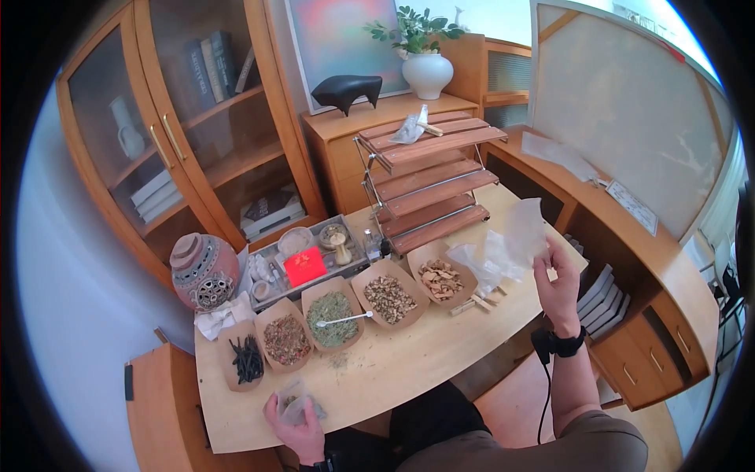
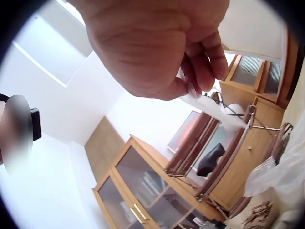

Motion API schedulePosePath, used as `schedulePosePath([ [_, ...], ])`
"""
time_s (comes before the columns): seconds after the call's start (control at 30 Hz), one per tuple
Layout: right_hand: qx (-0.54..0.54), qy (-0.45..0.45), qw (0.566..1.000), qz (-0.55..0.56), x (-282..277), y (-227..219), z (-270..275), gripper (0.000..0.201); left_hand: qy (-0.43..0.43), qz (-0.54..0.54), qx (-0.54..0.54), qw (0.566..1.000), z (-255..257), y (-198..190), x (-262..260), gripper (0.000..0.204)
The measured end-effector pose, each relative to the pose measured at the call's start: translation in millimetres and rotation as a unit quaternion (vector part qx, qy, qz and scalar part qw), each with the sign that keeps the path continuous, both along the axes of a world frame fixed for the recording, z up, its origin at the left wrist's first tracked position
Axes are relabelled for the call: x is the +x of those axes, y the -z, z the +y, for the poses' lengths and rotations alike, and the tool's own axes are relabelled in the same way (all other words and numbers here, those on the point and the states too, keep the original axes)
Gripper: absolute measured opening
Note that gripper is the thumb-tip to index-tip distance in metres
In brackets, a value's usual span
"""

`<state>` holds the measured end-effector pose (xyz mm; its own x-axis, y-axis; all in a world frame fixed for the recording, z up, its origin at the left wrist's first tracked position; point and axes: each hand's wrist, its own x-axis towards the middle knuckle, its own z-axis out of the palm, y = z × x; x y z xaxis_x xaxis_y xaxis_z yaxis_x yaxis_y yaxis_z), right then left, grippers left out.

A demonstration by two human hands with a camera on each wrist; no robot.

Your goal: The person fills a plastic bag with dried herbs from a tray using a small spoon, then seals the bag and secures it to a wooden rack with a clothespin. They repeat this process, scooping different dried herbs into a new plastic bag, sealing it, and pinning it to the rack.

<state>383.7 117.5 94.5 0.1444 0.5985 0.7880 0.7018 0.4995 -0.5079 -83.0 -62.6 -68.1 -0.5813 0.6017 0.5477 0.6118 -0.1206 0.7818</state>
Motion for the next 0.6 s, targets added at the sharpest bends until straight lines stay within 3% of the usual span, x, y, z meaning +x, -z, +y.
schedulePosePath([
  [0.07,-0.074,-0.125,0.977,0.153,-16.2,-13.7,-16.5,0.035,0.01,-0.021,-0.011,1.0,0.3,-4.9,2.4,0.065],
  [0.1,-0.082,-0.153,0.97,0.172,-17.3,-12.7,-21.9,0.042,0.007,-0.022,-0.013,1.0,-0.6,-8.1,2.8,0.065],
  [0.13,-0.083,-0.153,0.97,0.171,-18.1,-14.4,-25.2,0.042,-0.001,0.011,-0.024,1.0,-0.8,-12.3,3.6,0.065],
  [0.2,-0.103,-0.233,0.965,0.058,-18.1,-19.9,-31.4,0.041,-0.004,0.04,-0.032,0.999,-1.1,-13.0,4.0,0.065],
  [0.4,-0.162,-0.342,0.921,0.092,-33.2,-21.3,-41.3,0.041,0.002,0.064,-0.029,0.998,0.1,-12.9,2.7,0.062],
  [0.47,-0.222,-0.409,0.874,0.143,-39.5,-23.3,-47.8,0.043,0.011,-0.018,-0.001,1.0,0.9,-8.5,2.5,0.065],
  [0.6,-0.233,-0.444,0.853,0.142,-55.1,-15.8,-50.5,0.043,0.014,-0.023,0.004,1.0,-0.6,-5.7,1.8,0.064],
])
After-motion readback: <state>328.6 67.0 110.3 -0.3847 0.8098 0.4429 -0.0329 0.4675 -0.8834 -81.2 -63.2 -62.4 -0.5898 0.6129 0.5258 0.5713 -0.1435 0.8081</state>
